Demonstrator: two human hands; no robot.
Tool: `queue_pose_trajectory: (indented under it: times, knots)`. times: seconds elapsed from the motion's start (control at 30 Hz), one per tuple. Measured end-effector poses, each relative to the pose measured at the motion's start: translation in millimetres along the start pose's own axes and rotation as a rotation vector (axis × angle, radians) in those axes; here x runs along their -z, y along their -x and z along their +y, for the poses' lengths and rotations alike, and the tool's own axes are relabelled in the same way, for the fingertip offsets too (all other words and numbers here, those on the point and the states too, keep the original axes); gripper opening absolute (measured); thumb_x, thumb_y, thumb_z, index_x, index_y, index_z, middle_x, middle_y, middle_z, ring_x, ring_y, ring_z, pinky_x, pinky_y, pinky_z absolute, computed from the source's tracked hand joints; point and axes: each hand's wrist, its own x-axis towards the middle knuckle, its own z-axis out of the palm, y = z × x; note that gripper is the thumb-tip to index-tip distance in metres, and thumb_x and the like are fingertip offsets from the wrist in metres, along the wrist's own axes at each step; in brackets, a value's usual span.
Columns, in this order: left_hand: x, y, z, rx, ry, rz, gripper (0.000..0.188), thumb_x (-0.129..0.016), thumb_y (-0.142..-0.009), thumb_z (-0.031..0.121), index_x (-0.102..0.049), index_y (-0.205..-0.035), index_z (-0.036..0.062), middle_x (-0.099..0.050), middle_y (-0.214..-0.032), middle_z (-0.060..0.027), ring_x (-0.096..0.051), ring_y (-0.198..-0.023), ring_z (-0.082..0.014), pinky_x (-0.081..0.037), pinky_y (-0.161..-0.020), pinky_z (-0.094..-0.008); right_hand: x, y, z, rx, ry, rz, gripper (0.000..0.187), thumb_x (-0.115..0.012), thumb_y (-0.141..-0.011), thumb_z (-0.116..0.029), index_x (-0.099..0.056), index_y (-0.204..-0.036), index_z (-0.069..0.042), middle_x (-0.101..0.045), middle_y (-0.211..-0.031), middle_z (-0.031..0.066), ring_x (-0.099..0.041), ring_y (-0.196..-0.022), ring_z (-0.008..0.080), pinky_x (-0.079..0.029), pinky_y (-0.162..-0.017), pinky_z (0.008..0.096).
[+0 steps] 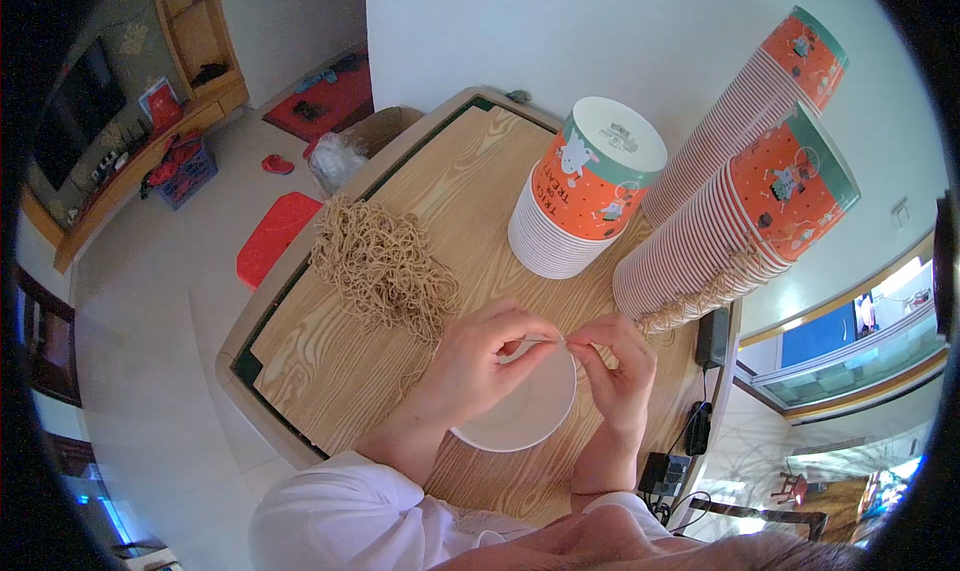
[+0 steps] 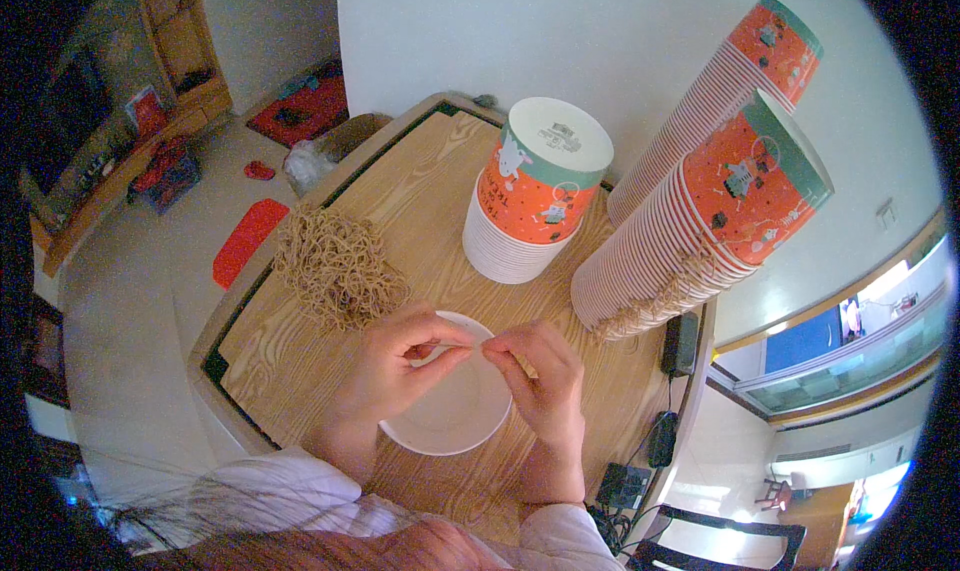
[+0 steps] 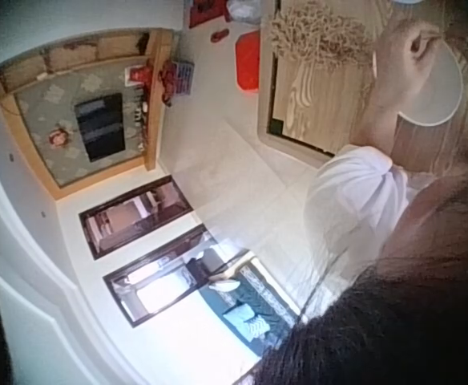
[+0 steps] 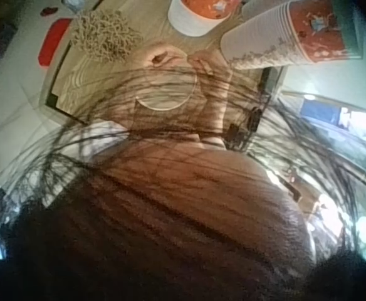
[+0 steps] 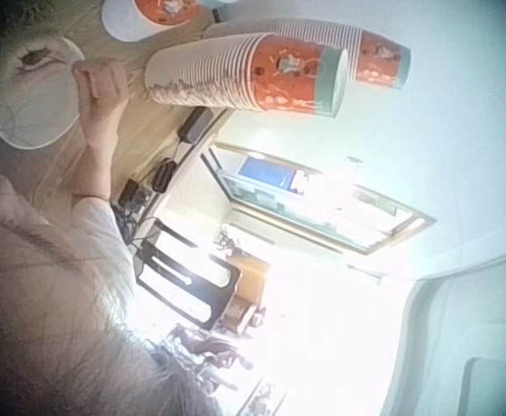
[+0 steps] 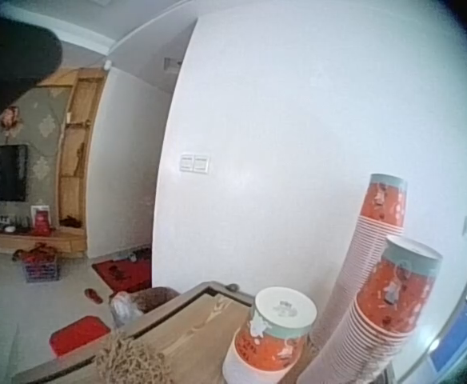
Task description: Placing rubber bands around the rims of paper buckets for packaging.
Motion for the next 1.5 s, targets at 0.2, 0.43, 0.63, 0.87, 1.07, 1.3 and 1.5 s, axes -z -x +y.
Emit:
queue_pose_trajectory:
  times: [0.2, 0.43, 0.63, 0.87, 1.07, 1.3, 1.5]
  knots:
    - [-1, 0, -5, -0.135, -0.037, 0.041, 0.013, -0.073, -0.075, 0.009, -0.068, -0.087, 0.0119, -0.056, -0.074, -0.0026, -0.058, -0.062, -0.0181, -0.045, -0.053, -0.0292, -1, 1, 3, -0.008, 0.015, -0.060, 0.011, -0.071, -0.074, -0.001, -0.065, -0.084, -0.001, -0.062, -0.080, 0.0109, -0.060, -0.073, 0.0258, -0.047, -0.064, 0.0335]
    - [5, 0, 1, -0.058, -0.127, 0.048, 0.013, -0.073, -0.076, 0.009, -0.065, -0.087, 0.0108, -0.057, -0.076, -0.0028, -0.061, -0.066, -0.0198, -0.048, -0.055, -0.0313, -2, -6, 9, -0.216, 0.129, -0.221, 0.016, -0.063, -0.085, -0.012, -0.060, -0.097, -0.002, -0.060, -0.081, 0.0148, -0.059, -0.074, 0.0327, -0.049, -0.068, 0.0387]
    - [7, 0, -10, -0.010, -0.100, 0.134, 0.013, -0.073, -0.073, 0.007, -0.064, -0.082, 0.0068, -0.059, -0.084, -0.0061, -0.061, -0.077, -0.0202, -0.050, -0.065, -0.0301, -11, 4, 25, -0.349, 0.354, -0.440, 0.020, -0.062, -0.084, -0.008, -0.062, -0.103, -0.003, -0.061, -0.071, 0.0139, -0.058, -0.062, 0.0265, -0.047, -0.061, 0.0348]
    - [1, -3, -18, -0.118, -0.514, 0.129, 0.017, -0.073, -0.070, 0.008, -0.062, -0.083, 0.0094, -0.056, -0.118, -0.0070, -0.048, -0.114, -0.0316, -0.036, -0.099, -0.0447, -11, 8, -3, -0.325, 0.311, -0.194, 0.019, -0.059, -0.086, -0.013, -0.063, -0.104, -0.006, -0.065, -0.090, 0.0162, -0.064, -0.080, 0.0350, -0.051, -0.068, 0.0418]
    - [-5, -2, -27, -0.173, -0.491, 0.096, 0.016, -0.072, -0.070, 0.008, -0.062, -0.082, 0.0093, -0.059, -0.110, -0.0066, -0.052, -0.107, -0.0291, -0.037, -0.094, -0.0462, -9, 8, -5, -0.309, 0.271, -0.190, 0.020, -0.060, -0.085, -0.010, -0.062, -0.104, -0.004, -0.065, -0.089, 0.0162, -0.064, -0.076, 0.0343, -0.051, -0.064, 0.0402]
    - [-12, -4, -28, -0.168, -0.454, 0.132, 0.019, -0.072, -0.069, 0.006, -0.060, -0.084, 0.0100, -0.060, -0.102, -0.0050, -0.054, -0.099, -0.0287, -0.038, -0.091, -0.0444, -5, 10, -1, -0.323, 0.268, -0.183, 0.020, -0.060, -0.085, -0.011, -0.062, -0.104, -0.004, -0.065, -0.086, 0.0162, -0.064, -0.074, 0.0343, -0.051, -0.062, 0.0405]
    - [-10, -6, -25, -0.151, -0.493, 0.140, 0.021, -0.072, -0.066, 0.004, -0.058, -0.080, 0.0094, -0.059, -0.096, -0.0056, -0.055, -0.094, -0.0285, -0.040, -0.086, -0.0433, -4, 7, -5, -0.330, 0.267, -0.189, 0.020, -0.061, -0.085, -0.011, -0.063, -0.104, -0.004, -0.064, -0.084, 0.0160, -0.063, -0.070, 0.0325, -0.050, -0.061, 0.0394]
